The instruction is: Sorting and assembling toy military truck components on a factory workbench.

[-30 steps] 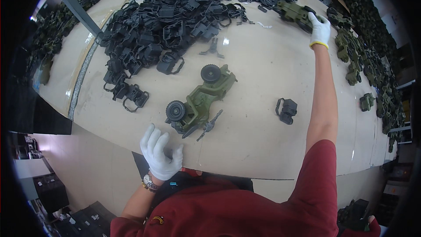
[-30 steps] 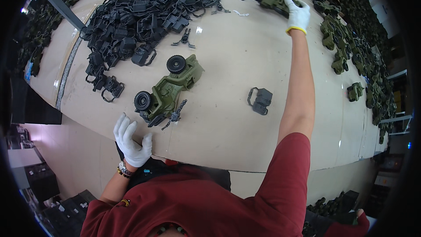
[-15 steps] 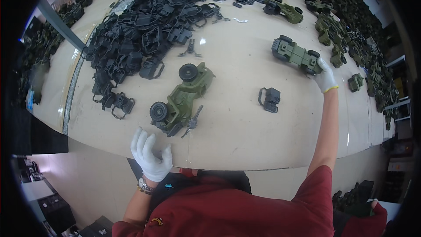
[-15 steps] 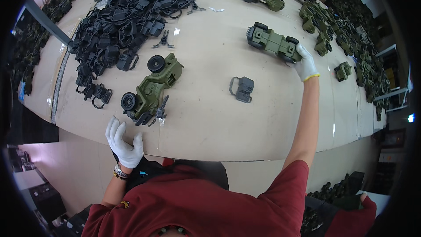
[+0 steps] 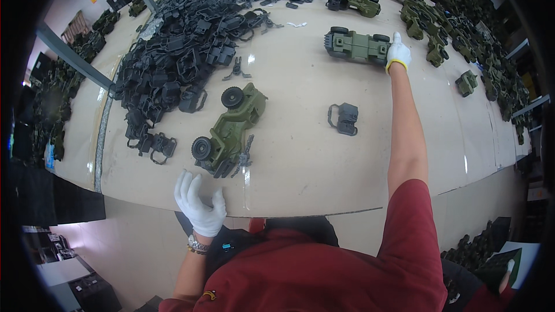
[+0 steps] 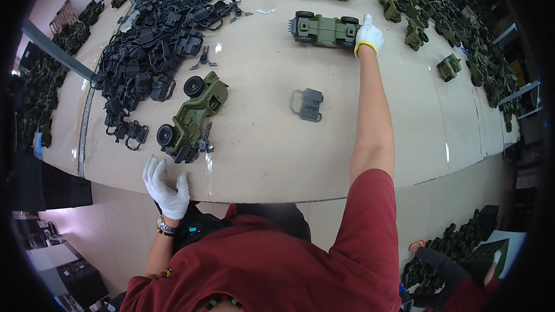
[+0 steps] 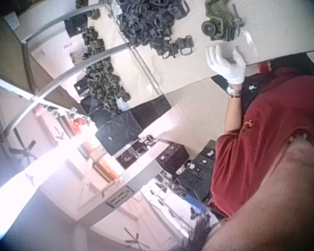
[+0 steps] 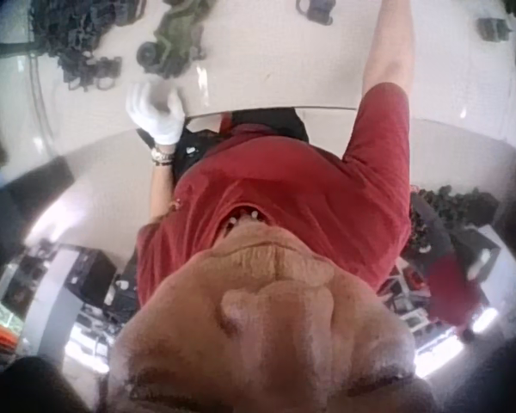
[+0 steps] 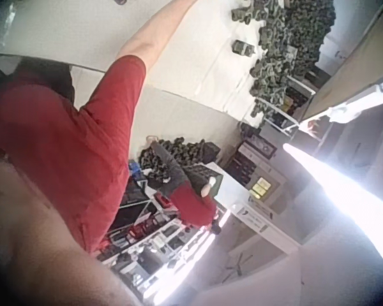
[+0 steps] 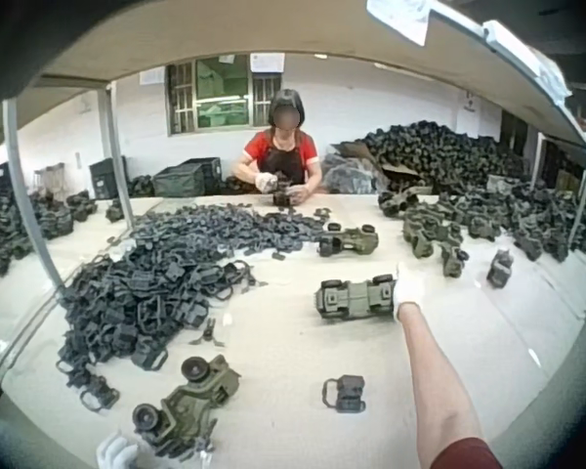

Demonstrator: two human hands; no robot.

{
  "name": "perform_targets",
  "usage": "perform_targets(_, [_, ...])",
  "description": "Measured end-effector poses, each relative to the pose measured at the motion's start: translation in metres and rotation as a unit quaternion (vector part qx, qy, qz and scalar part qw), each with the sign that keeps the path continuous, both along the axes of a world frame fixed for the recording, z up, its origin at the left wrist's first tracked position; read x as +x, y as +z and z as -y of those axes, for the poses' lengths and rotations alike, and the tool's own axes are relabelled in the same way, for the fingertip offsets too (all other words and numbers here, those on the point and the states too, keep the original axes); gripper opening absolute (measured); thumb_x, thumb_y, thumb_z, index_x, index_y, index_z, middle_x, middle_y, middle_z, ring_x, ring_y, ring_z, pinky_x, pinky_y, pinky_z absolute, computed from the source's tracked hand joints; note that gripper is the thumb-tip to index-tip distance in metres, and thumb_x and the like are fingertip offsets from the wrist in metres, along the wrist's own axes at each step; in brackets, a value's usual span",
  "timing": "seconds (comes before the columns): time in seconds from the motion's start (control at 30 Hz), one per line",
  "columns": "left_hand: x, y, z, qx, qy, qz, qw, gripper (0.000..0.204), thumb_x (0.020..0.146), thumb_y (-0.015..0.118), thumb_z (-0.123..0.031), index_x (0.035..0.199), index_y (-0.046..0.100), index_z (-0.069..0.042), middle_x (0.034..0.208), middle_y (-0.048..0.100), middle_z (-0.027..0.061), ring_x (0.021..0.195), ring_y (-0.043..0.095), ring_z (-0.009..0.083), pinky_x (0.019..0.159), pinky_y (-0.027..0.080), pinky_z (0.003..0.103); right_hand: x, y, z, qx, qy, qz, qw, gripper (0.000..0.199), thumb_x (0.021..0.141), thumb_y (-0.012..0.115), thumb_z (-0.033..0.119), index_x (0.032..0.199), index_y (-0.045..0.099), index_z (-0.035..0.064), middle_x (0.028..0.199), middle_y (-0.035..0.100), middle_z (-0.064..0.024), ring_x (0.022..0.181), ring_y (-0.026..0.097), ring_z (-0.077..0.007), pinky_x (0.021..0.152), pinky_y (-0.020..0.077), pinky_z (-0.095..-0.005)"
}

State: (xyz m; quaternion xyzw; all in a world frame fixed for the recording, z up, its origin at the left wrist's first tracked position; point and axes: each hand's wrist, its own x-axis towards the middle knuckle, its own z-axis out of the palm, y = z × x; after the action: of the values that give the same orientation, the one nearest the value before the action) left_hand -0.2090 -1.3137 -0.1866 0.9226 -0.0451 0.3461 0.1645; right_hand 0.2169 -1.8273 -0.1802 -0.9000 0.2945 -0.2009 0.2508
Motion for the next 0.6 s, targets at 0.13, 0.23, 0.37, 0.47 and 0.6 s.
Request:
perform_targets(0.13, [0.001, 0.0, 0.001, 0.003, -0.002, -0.01, 1.0, 0.054, 0.079, 0.073, -0.014, 0.127, 0.053, -0.001, 0.131, 0.053, 0.0209, 0.125, 0.05, 0.0441, 0.103, 0.041, 0.052, -0.002, -0.003, 0.004, -0.007, -0.006, 0.022, 1.0, 0.079, 0.1, 0.028, 0.062, 0.109, 0.072, -0.0027, 0.115, 0.067, -0.029, 0.112, 0.062, -0.0452, 0.099, 0.0451, -0.0513])
perform_targets(0.23, [0.002, -0.001, 0.001, 0.001, -0.004, -0.006, 1.0, 0.054, 0.079, 0.073, -0.014, 0.127, 0.053, -0.001, 0.131, 0.053, 0.0207, 0.125, 0.05, 0.0442, 0.103, 0.041, 0.053, -0.009, -0.005, 0.004, 0.086, -0.003, 0.073, 0.994, 0.078, 0.102, 0.029, 0.06, 0.109, 0.071, -0.0057, 0.113, 0.068, -0.0287, 0.109, 0.063, -0.0431, 0.097, 0.0464, -0.049])
perform_targets(0.37, [0.001, -0.001, 0.0, 0.006, 0.002, -0.012, 1.0, 0.053, 0.079, 0.072, -0.013, 0.127, 0.053, -0.001, 0.131, 0.054, 0.0209, 0.124, 0.05, 0.0441, 0.103, 0.041, 0.053, -0.039, 0.002, -0.027, 0.425, 0.109, 0.187, 0.879, 0.072, 0.102, 0.04, 0.058, 0.114, 0.066, -0.0081, 0.106, 0.068, -0.0216, 0.099, 0.061, -0.0312, 0.093, 0.0469, -0.0397])
perform_targets(0.47, [0.002, 0.0, 0.002, 0.008, -0.005, -0.014, 1.0, 0.053, 0.078, 0.072, -0.012, 0.127, 0.054, 0.0, 0.13, 0.054, 0.0211, 0.124, 0.051, 0.0439, 0.103, 0.041, 0.053, -0.038, -0.015, -0.023, 0.368, 0.158, 0.252, 0.881, 0.067, 0.102, 0.044, 0.057, 0.112, 0.063, -0.0066, 0.101, 0.064, -0.0159, 0.094, 0.056, -0.0245, 0.088, 0.0462, -0.0366])
perform_targets(0.6, [0.001, -0.001, 0.003, 0.01, -0.002, -0.015, 1.0, 0.054, 0.077, 0.072, -0.011, 0.127, 0.054, -0.001, 0.131, 0.054, 0.0213, 0.123, 0.051, 0.0437, 0.103, 0.041, 0.052, -0.035, -0.028, -0.029, 0.219, 0.115, 0.28, 0.928, 0.067, 0.102, 0.044, 0.056, 0.097, 0.064, -0.007, 0.089, 0.064, -0.0215, 0.085, 0.057, -0.0324, 0.083, 0.0457, -0.0425])
